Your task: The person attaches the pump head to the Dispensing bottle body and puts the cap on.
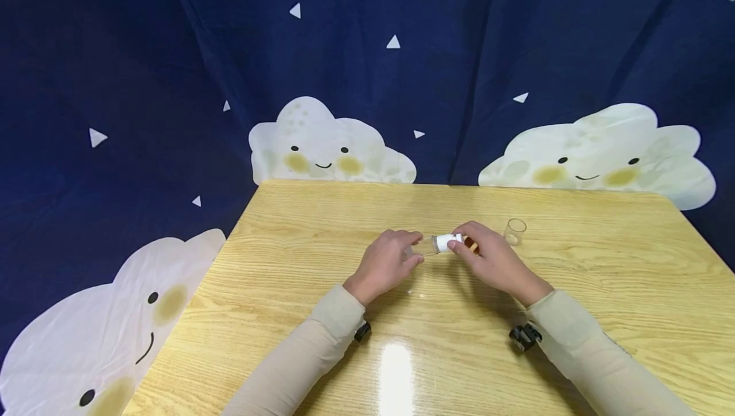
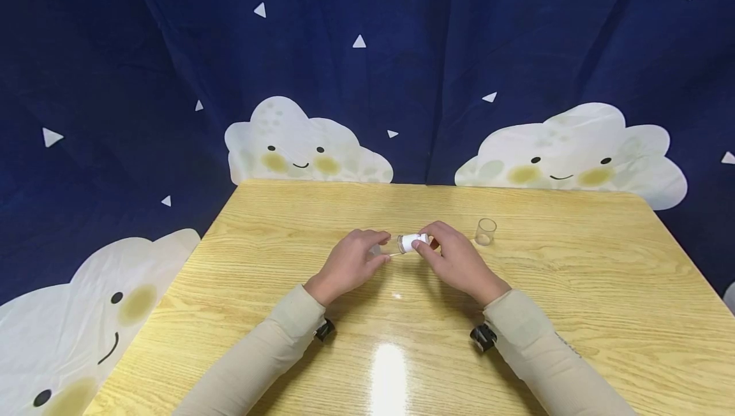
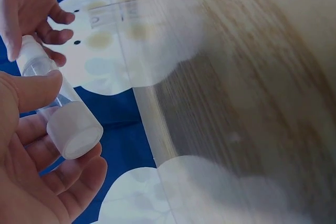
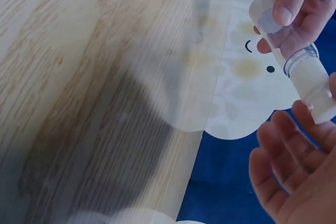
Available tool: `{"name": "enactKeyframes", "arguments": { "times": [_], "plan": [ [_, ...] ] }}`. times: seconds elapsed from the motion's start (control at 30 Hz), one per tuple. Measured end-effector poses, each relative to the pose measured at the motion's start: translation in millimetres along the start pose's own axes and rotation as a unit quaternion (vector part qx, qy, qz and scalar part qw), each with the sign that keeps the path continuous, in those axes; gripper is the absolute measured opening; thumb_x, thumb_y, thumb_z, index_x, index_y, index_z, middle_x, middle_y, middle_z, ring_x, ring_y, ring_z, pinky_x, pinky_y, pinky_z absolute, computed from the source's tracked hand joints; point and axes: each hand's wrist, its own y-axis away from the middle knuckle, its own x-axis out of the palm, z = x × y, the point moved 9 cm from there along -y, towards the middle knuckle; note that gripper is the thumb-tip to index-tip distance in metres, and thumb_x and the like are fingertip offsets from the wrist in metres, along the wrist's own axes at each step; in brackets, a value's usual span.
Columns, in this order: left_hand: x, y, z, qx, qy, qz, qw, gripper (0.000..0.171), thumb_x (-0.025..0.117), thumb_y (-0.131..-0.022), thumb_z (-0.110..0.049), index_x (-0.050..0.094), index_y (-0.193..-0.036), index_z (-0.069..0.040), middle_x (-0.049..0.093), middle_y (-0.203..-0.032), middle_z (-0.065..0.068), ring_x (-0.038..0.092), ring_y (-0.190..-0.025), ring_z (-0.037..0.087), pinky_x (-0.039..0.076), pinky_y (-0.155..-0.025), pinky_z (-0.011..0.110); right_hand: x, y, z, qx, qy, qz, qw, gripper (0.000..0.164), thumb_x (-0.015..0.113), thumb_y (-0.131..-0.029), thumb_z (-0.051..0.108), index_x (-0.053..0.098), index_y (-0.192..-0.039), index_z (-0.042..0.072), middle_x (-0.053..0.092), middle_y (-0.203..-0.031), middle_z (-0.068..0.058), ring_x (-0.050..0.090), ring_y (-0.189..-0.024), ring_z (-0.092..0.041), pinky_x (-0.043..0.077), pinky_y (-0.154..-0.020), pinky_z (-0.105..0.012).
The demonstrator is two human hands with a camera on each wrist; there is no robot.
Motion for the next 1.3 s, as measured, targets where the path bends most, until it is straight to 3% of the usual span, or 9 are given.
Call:
{"name": "enactKeyframes", "arguments": {
  "times": [0.1,0.3,0.53,0.67,0.83,1.3],
  "plan": [
    [-0.3,-0.2,-0.9,0.000,0.000,0.002,1.0000,0.038,0.072,-0.091,-0.028,0.067,-0.126,-0.013,0.072,-0.121,0.002,0.067,-0.105,0.021,0.057,-0.087,0.032,1.1,0.0,-2.7,0.017,0.002,0.004,1.000,0.027,0.054,-0.103,0.030,0.067,-0.111,0.006,0.068,-0.102,-0.008,0.057,-0.079,-0.014,0.047,-0.065,-0.025],
    [-0.3,-0.6,-0.6,0.001,0.000,0.001,1.0000,0.038,0.073,-0.091,-0.027,0.067,-0.126,-0.013,0.072,-0.121,0.002,0.067,-0.104,0.021,0.057,-0.086,0.032,4.2,1.7,-5.6,0.034,-0.011,0.014,0.999,0.042,0.050,-0.104,0.034,0.058,-0.130,0.002,0.067,-0.118,-0.015,0.061,-0.086,-0.018,0.048,-0.069,-0.029],
    [-2.2,0.9,0.4,0.003,0.001,-0.009,1.0000,0.038,0.074,-0.090,-0.027,0.067,-0.126,-0.014,0.073,-0.121,0.001,0.067,-0.103,0.021,0.057,-0.084,0.031,-0.8,4.9,-4.4,0.018,-0.050,-0.001,0.999,0.044,0.057,-0.101,0.023,0.050,-0.138,0.001,0.063,-0.125,-0.018,0.063,-0.100,-0.027,0.051,-0.076,-0.029],
    [-2.2,1.5,0.1,0.005,0.006,-0.007,0.9999,0.039,0.073,-0.091,-0.027,0.067,-0.126,-0.013,0.072,-0.121,0.001,0.067,-0.102,0.021,0.057,-0.084,0.032,-2.8,6.7,-1.9,-0.009,-0.054,-0.011,0.998,0.048,0.066,-0.091,0.007,0.050,-0.137,0.002,0.062,-0.127,-0.017,0.061,-0.101,-0.028,0.050,-0.077,-0.032],
    [-2.7,1.4,-0.6,0.006,0.008,-0.008,0.9999,0.038,0.073,-0.091,-0.028,0.067,-0.126,-0.013,0.072,-0.121,0.001,0.067,-0.102,0.021,0.057,-0.083,0.031,-4.1,7.2,0.5,-0.038,-0.040,-0.018,0.998,0.053,0.065,-0.083,-0.009,0.053,-0.132,0.006,0.062,-0.123,-0.012,0.061,-0.099,-0.027,0.048,-0.074,-0.031],
    [-1.5,2.1,-3.7,0.004,0.013,0.000,0.9999,0.037,0.072,-0.092,-0.027,0.067,-0.126,-0.013,0.072,-0.122,0.001,0.067,-0.106,0.021,0.057,-0.088,0.032,-12.1,7.1,7.2,-0.069,-0.010,-0.057,0.996,0.034,0.072,-0.084,-0.005,0.063,-0.112,0.010,0.066,-0.113,-0.008,0.062,-0.090,-0.020,0.051,-0.067,-0.029]
  ]
}}
